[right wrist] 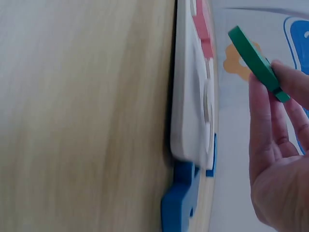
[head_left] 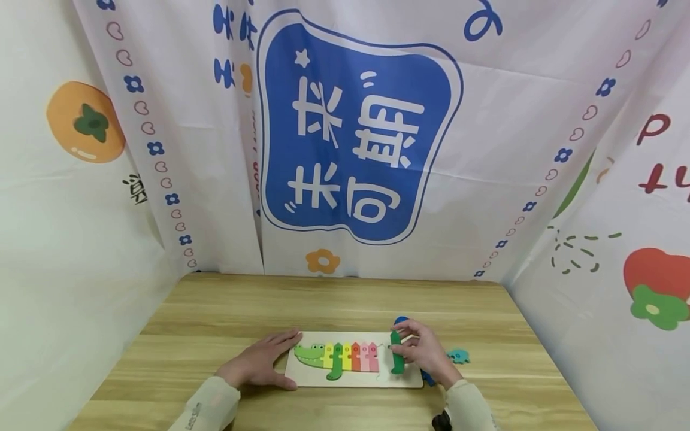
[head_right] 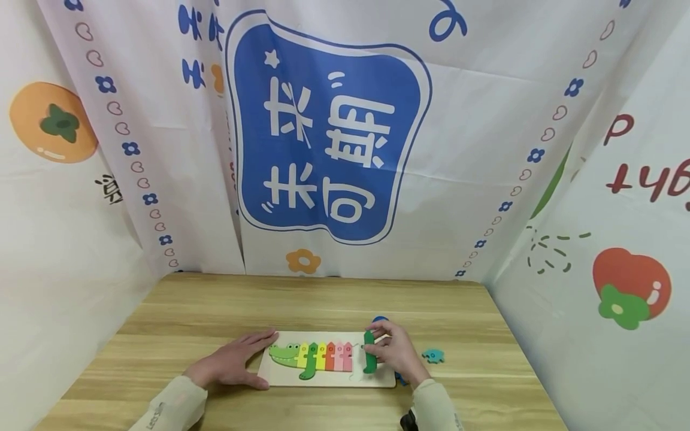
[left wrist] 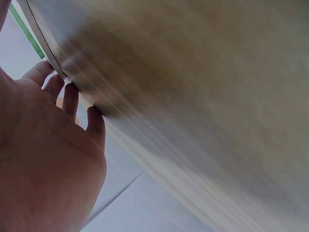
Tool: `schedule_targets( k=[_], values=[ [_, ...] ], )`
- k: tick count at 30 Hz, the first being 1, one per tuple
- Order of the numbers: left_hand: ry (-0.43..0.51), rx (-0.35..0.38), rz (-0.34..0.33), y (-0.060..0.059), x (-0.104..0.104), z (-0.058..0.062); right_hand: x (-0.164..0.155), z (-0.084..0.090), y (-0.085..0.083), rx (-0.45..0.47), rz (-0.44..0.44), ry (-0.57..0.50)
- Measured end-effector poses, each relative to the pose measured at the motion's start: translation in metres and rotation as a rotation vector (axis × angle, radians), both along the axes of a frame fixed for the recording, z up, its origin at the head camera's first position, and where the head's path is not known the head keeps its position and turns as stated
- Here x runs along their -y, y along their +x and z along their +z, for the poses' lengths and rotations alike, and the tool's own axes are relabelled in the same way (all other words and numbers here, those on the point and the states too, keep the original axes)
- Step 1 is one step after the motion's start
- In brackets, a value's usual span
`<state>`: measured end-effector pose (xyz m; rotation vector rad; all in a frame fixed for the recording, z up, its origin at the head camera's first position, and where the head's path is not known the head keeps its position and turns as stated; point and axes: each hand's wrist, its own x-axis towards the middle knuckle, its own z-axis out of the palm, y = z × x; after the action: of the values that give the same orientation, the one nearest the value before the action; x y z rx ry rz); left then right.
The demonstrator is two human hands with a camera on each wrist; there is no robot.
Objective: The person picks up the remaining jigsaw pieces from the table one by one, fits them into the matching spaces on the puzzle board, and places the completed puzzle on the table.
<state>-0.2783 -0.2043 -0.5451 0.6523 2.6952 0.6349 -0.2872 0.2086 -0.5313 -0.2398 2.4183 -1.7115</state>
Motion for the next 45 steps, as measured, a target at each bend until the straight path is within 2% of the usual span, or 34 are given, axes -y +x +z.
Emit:
schedule_targets(
  k=[7,15,21,26,37,45],
  values=[
    [0.003,-0.002,-0.003,-0.001,0.000,0.001,0.015,-0.007,-0.002,0.035,0.077,0.018],
    [-0.010,-0.010,-0.010,-0.001,0.000,0.000,0.024,-0.014,-0.005,0.054,0.057,0.056],
    [-0.007,-0.008,-0.008,0.001,0.001,-0.001,0.025,-0.018,-0.008,0.026,0.062,0.116],
    [-0.008,-0.004,-0.001,0.001,0.001,-0.001,0.025,-0.016,-0.007,0.017,0.050,0.163],
    [0.001,0.000,0.005,0.001,-0.001,0.002,0.026,-0.015,-0.008,0.004,0.039,0.194],
    [-0.004,0.008,0.015,0.001,-0.001,0.001,0.027,-0.015,-0.010,-0.038,0.030,0.288]
  ],
)
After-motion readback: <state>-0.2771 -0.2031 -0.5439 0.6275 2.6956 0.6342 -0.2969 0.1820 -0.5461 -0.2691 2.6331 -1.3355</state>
